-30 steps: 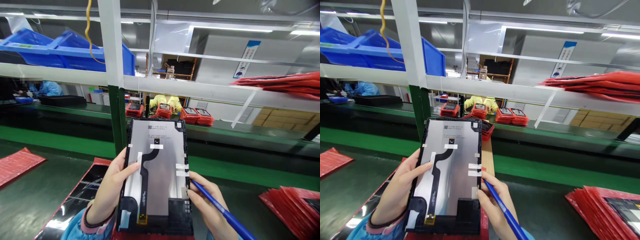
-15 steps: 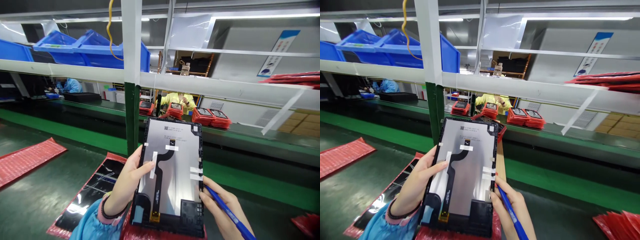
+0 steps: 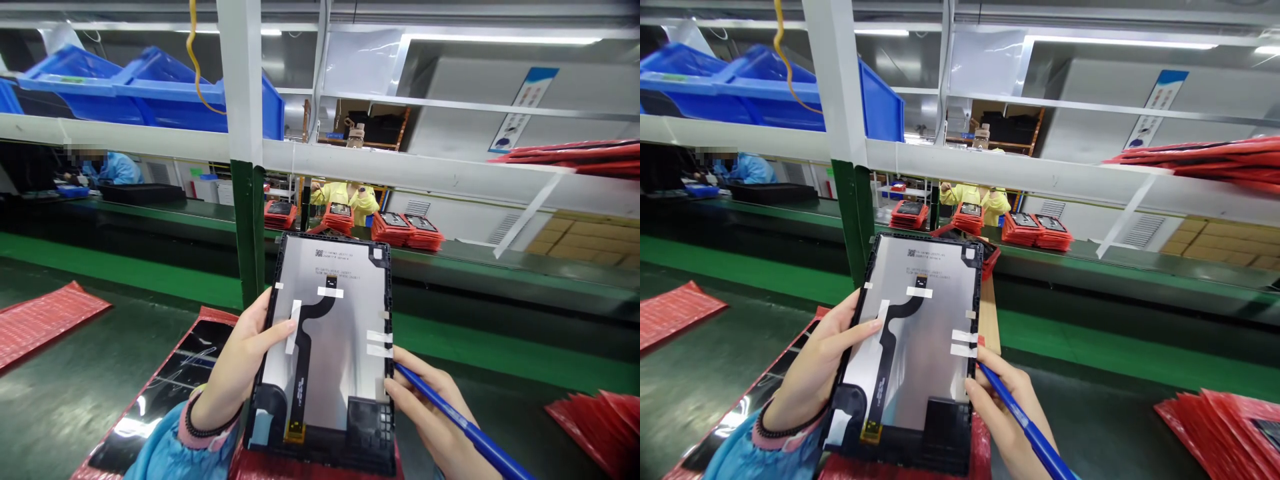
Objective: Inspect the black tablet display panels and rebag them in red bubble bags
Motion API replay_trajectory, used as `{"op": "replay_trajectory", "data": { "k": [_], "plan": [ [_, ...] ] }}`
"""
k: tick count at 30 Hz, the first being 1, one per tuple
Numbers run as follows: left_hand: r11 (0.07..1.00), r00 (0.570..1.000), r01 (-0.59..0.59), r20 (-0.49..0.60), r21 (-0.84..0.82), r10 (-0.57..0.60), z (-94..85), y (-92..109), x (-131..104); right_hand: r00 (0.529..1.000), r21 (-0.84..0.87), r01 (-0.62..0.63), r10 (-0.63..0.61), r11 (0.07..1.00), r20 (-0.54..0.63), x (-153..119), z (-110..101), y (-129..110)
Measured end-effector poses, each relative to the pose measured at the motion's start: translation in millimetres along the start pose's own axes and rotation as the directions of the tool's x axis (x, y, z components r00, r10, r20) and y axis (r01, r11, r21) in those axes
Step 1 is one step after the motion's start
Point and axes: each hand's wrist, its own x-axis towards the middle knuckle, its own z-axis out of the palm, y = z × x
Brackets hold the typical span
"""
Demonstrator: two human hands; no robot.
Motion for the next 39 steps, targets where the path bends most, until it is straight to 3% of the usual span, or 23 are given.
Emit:
{"op": "replay_trajectory", "data": {
  "k": [6,14,21,27,39],
  "plan": [
    [0.999,1.0,-0.01,0.008,0.031,0.01,1.4,-5,1,0.999,0.092,0.009,-0.012,0.996,0.031,7,4,-4],
    [0.993,0.999,-0.04,0.004,0.112,0.04,7.0,-10,-1,0.999,-0.173,-0.025,0.033,0.985,0.043,21,0,16],
    [0.998,0.999,-0.032,-0.038,-0.049,0.03,6.5,-18,1,1.0,-0.176,-0.001,0.005,0.984,0.019,21,0,18],
    [0.993,0.996,-0.082,-0.038,-0.087,0.079,9.2,-17,0,1.0,-0.171,-0.008,0.008,0.985,-0.005,22,2,15],
    [0.99,0.989,-0.118,0.079,-0.078,0.124,9.5,-18,-1,1.0,-0.168,-0.021,0.022,0.986,0.004,20,4,6]
  ]
}}
